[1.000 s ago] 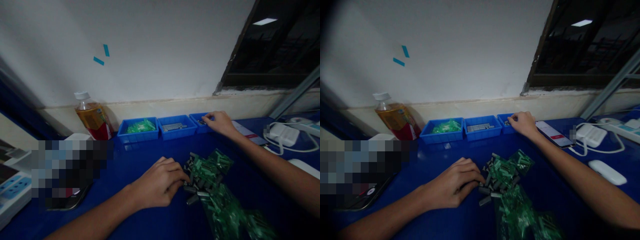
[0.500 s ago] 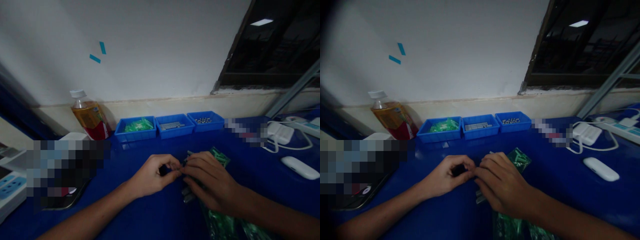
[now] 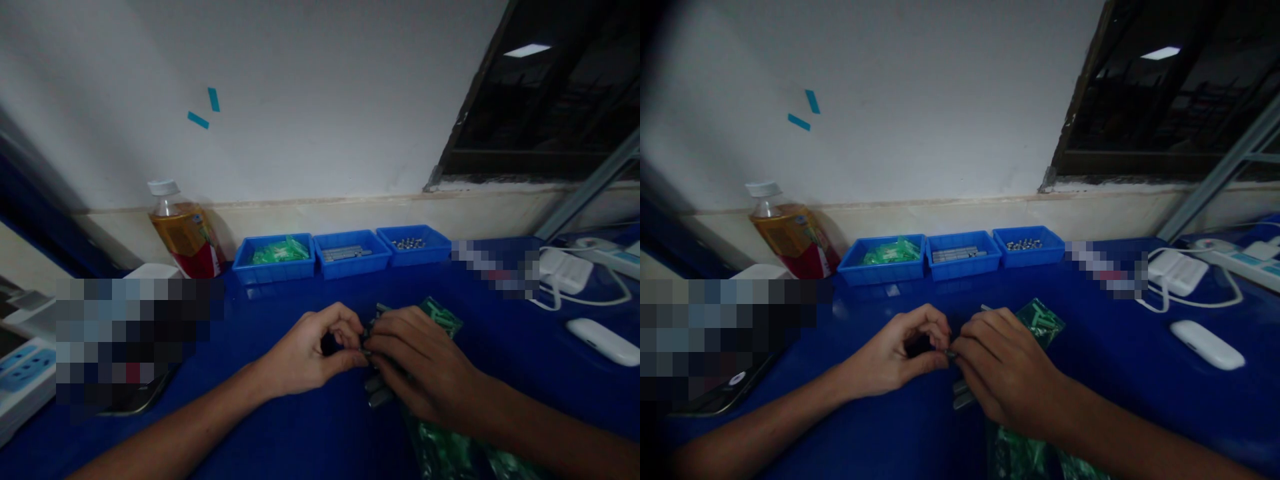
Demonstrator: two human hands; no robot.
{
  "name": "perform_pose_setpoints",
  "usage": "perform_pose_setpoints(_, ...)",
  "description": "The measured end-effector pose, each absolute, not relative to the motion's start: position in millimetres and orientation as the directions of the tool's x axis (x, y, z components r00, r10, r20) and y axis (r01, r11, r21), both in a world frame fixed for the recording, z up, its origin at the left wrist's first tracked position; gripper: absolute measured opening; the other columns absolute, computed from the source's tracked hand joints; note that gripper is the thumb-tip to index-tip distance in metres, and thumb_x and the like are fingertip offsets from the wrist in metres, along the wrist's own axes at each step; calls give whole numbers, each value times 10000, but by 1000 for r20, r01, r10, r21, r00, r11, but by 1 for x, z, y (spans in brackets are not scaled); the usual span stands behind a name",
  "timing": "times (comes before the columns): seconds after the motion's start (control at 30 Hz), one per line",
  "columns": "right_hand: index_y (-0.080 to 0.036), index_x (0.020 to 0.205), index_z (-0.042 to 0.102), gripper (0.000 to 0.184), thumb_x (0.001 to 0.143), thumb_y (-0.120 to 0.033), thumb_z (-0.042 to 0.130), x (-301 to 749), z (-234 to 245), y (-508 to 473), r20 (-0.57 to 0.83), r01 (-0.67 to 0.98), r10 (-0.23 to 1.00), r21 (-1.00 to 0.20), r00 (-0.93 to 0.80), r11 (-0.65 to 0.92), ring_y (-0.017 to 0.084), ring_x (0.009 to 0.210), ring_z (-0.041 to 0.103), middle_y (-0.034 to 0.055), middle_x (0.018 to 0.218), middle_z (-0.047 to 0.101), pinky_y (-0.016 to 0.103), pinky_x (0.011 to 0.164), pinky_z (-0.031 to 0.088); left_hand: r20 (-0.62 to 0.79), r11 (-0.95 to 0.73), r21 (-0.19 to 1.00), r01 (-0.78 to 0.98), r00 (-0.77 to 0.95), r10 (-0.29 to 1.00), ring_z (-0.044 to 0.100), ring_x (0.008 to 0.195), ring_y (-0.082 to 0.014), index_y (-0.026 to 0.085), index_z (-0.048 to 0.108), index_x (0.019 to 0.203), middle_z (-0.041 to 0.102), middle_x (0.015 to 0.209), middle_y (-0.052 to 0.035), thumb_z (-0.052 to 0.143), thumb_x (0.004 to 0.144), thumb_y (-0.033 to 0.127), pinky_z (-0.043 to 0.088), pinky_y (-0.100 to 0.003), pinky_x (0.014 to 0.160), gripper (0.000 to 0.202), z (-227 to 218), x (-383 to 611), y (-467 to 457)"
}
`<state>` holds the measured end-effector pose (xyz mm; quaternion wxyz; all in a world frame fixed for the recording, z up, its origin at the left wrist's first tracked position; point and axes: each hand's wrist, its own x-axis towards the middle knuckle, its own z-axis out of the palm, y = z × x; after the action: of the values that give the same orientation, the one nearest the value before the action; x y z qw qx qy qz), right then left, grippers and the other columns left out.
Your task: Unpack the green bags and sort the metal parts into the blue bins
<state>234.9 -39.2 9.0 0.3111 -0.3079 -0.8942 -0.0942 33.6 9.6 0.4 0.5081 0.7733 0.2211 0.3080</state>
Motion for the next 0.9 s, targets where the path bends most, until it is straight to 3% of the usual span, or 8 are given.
perform_pose_setpoints(0.13,-158,978,546,192,793,-109,550,236,7,-39,629,635,510,-34,-586,772,211,863,558,79,899,619,395,776,443,306,-497,866,65,717,626,582,747,-120,143,520,941,605,810,-17,613,818,217,469,-245,689,171,5,34,6)
perform_pose_setpoints(0.3,-163,941,555,161,789,-113,538,236,5,-39,636,682,557,-65,-534,728,210,823,549,80,879,609,379,715,435,393,-721,658,218,718,575,585,831,-147,177,541,970,624,874,-16,576,830,184,428,-293,766,144,6,34,3)
perform_pose_setpoints(0.47,-166,935,569,149,804,-121,516,236,4,-38,614,691,576,-67,-540,720,215,832,556,77,882,618,387,723,437,418,-785,541,302,713,563,582,798,-152,185,536,940,630,849,-10,527,860,190,393,-309,738,81,1,34,2)
perform_pose_setpoints(0.67,-160,1015,577,231,813,-119,472,239,6,-36,592,678,561,-34,-578,734,217,847,569,92,913,629,386,719,451,438,-774,550,313,681,587,578,764,-153,179,544,907,632,814,-14,513,869,219,409,-306,721,64,1,35,4)
perform_pose_setpoints(0.9,-154,984,563,177,812,-122,544,234,7,-38,640,675,501,36,-582,737,209,867,576,75,895,635,363,745,439,401,-722,642,258,690,603,569,714,-127,160,559,875,611,757,-8,474,901,246,417,-258,674,123,3,36,5)
